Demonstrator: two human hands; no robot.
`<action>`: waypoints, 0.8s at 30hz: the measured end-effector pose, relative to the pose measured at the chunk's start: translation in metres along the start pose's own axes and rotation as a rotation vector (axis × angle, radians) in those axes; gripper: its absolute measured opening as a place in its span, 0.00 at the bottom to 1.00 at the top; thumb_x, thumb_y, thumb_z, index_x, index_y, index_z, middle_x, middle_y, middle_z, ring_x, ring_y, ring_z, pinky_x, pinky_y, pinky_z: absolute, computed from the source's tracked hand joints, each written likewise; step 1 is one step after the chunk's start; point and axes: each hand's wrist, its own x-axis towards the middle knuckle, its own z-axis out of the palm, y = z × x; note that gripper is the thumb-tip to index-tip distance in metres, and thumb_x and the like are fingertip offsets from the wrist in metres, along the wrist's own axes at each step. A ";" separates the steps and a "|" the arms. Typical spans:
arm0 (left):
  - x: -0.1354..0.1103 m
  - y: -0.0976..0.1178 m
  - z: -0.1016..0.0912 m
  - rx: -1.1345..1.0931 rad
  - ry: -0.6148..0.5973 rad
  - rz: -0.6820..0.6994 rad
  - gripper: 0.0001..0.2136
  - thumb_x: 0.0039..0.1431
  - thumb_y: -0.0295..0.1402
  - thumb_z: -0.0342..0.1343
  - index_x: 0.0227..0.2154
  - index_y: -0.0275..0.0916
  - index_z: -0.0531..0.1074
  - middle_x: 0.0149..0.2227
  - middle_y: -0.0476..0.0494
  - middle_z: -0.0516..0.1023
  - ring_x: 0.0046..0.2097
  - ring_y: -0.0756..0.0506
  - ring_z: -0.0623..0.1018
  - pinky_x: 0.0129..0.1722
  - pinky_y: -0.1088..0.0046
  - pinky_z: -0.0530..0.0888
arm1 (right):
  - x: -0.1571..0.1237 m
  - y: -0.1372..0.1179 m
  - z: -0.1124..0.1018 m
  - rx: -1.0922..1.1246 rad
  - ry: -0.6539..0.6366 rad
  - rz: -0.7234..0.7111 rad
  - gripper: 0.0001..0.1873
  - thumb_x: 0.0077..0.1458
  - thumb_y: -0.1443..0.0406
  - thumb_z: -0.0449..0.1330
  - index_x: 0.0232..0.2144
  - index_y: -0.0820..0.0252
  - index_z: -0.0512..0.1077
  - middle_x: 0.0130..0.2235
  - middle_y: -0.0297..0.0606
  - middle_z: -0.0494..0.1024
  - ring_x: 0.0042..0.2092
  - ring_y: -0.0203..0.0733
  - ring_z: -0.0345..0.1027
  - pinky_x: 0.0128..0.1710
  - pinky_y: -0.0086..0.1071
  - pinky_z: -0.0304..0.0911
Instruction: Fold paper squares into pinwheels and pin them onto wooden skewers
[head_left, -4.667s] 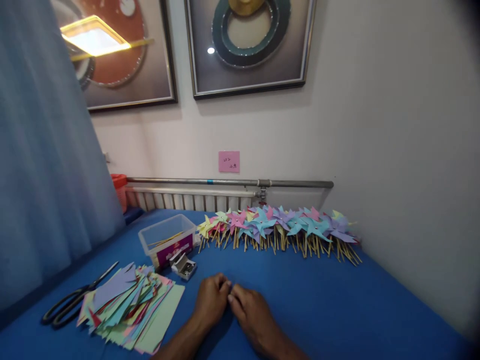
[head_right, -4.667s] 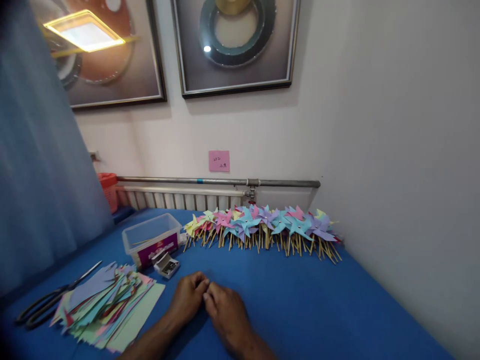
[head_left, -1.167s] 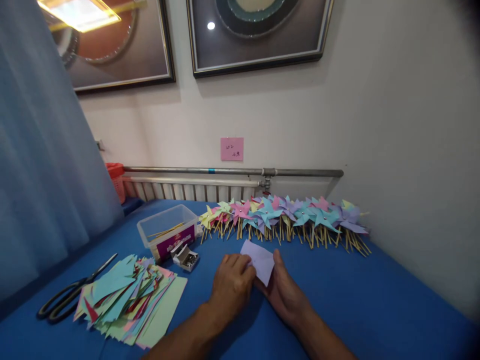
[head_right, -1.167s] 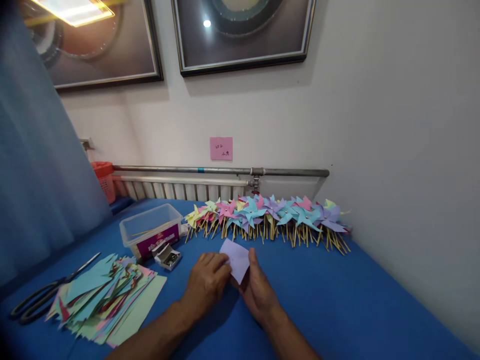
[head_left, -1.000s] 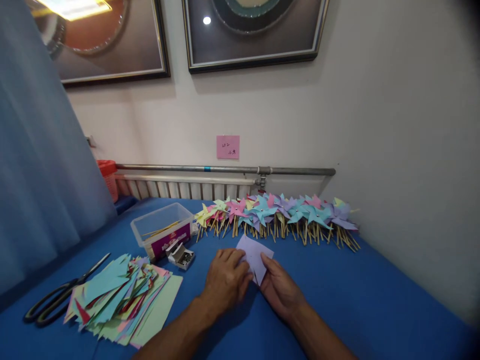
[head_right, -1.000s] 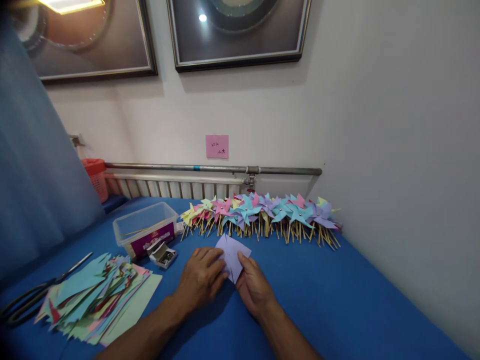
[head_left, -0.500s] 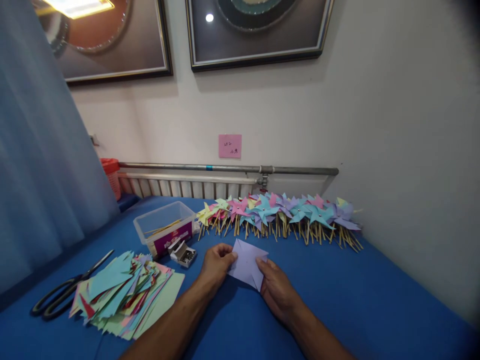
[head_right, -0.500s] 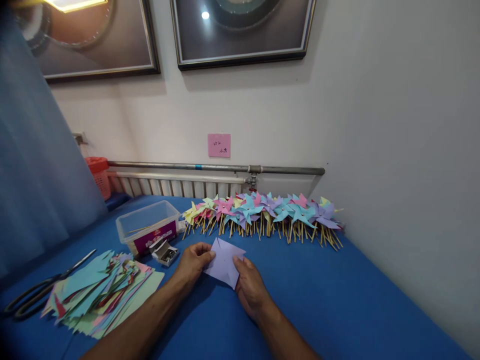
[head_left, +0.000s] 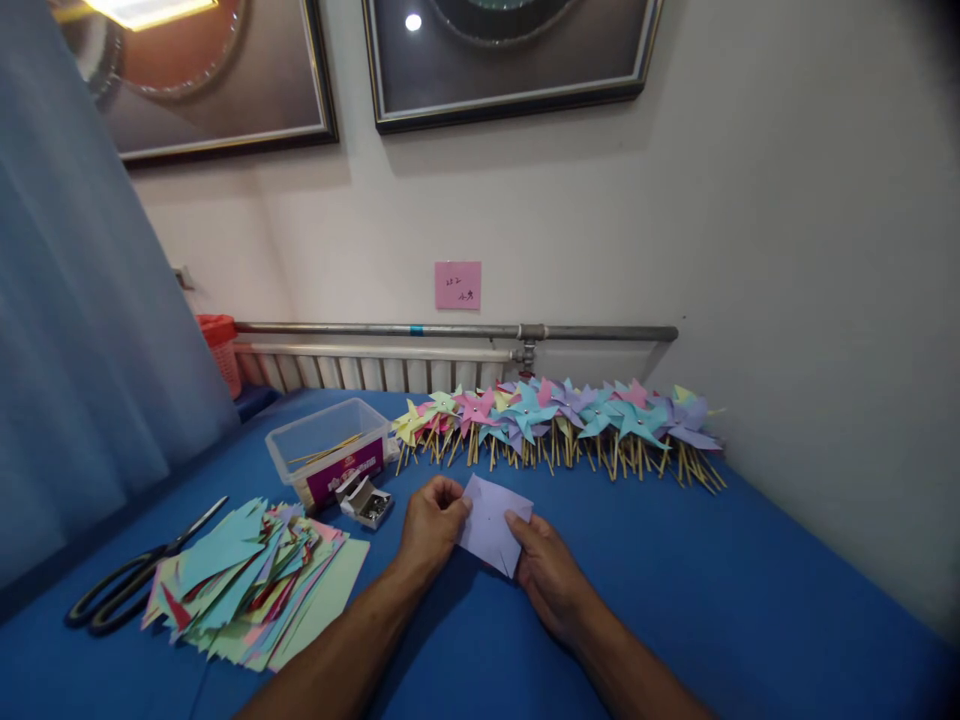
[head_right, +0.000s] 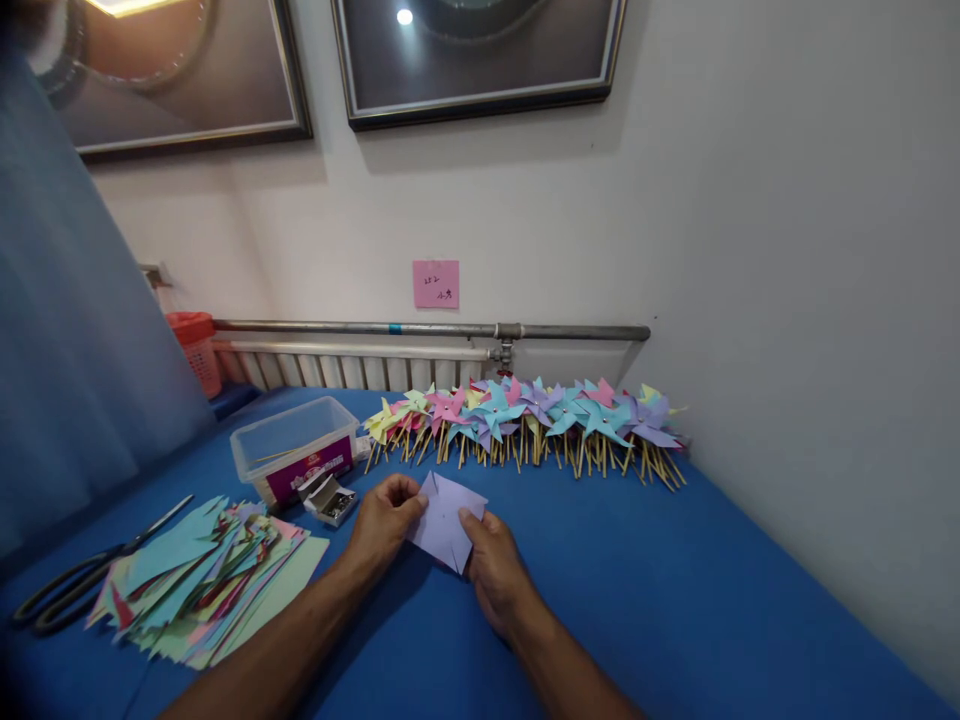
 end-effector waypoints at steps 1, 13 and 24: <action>-0.001 0.000 0.000 0.024 -0.007 0.012 0.09 0.43 0.36 0.63 0.23 0.37 0.70 0.21 0.54 0.69 0.24 0.52 0.66 0.25 0.77 0.63 | 0.000 0.000 0.000 0.002 0.003 -0.002 0.20 0.49 0.56 0.69 0.42 0.62 0.76 0.38 0.46 0.84 0.45 0.56 0.78 0.48 0.49 0.71; -0.008 0.007 0.000 0.161 -0.007 0.099 0.03 0.49 0.31 0.58 0.24 0.39 0.70 0.22 0.53 0.69 0.26 0.51 0.67 0.27 0.76 0.64 | 0.001 0.003 -0.002 -0.032 0.017 0.004 0.20 0.48 0.56 0.70 0.39 0.63 0.77 0.35 0.44 0.84 0.41 0.53 0.78 0.40 0.44 0.73; -0.014 0.004 -0.005 0.531 -0.194 0.588 0.14 0.53 0.19 0.50 0.34 0.41 0.77 0.37 0.43 0.79 0.41 0.46 0.77 0.43 0.70 0.72 | 0.003 0.001 -0.001 -0.019 0.014 -0.065 0.19 0.48 0.53 0.69 0.35 0.63 0.77 0.34 0.44 0.83 0.42 0.54 0.78 0.42 0.43 0.71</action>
